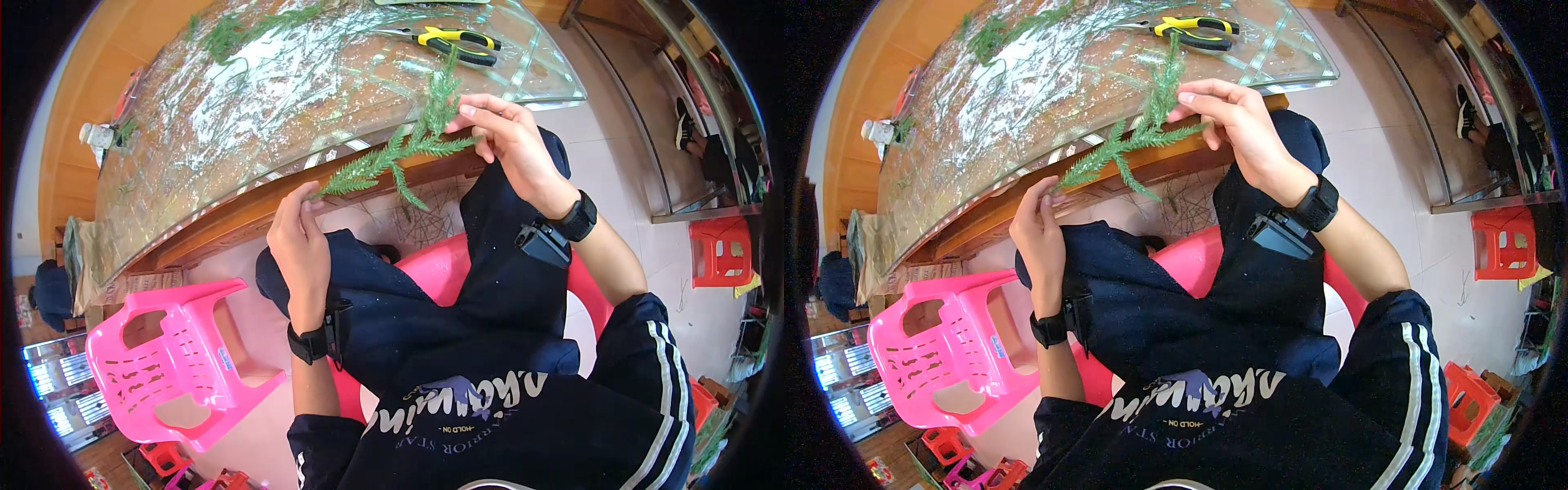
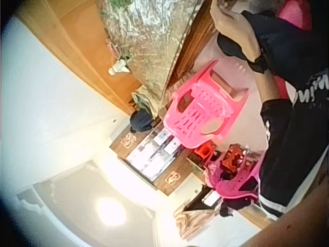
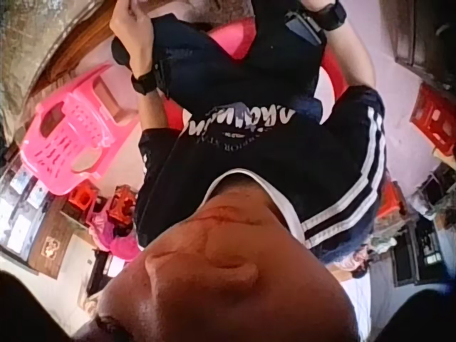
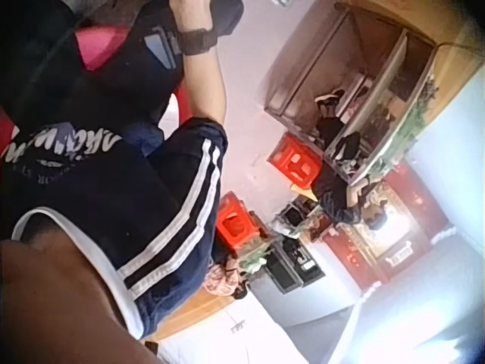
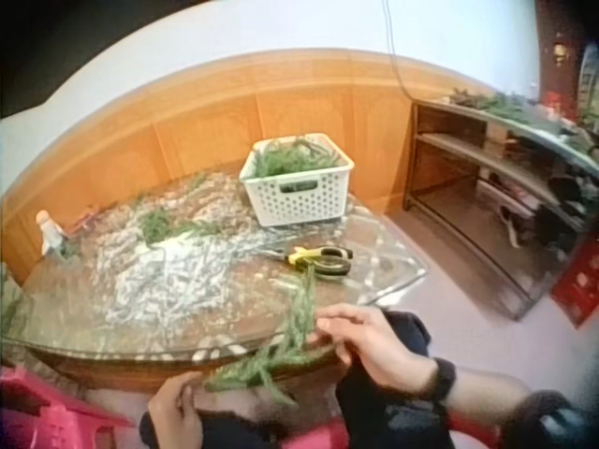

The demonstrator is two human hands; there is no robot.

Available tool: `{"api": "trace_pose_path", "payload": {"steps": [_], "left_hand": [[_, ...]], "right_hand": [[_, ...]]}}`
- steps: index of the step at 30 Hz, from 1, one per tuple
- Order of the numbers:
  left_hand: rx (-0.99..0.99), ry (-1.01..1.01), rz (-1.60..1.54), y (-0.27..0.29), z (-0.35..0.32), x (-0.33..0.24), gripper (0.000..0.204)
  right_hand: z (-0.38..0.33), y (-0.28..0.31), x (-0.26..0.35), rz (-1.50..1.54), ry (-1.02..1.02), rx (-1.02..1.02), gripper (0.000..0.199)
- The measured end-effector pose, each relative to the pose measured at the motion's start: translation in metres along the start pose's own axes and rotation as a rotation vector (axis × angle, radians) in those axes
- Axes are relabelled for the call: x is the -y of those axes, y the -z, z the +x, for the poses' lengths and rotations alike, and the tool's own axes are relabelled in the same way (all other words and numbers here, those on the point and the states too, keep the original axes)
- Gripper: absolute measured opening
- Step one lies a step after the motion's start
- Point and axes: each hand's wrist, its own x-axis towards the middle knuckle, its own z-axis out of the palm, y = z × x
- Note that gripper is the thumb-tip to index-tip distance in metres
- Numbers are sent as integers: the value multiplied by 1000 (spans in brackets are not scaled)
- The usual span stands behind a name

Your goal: Assembling and shaping artificial green foliage branches at a workstation.

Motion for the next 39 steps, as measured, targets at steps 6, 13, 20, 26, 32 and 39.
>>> {"api": "trace_pose_path", "payload": {"steps": [6, 13, 20, 26, 32, 39], "left_hand": [[-74, 68, 22, 4, 4, -3, 18], [-69, 165, -50, 5, 3, -3, 15], [-195, 110, -106, 9, 5, 0, 19], [-290, 158, -212, 15, 8, -4, 34], [-363, 150, -355, 16, 9, -12, 56], [-505, 123, -473, 14, 13, -23, 64]], "right_hand": [[-1, -3, 5, 13, -30, 62, 19], [-3, -6, 0, -115, -124, 102, 16], [-4, -7, -7, -48, -109, 61, 12], [-6, -9, -11, -43, -121, 85, 12], [-10, -14, -17, -38, -157, 116, 13], [-11, -20, -9, -87, -58, 80, 14]]}}
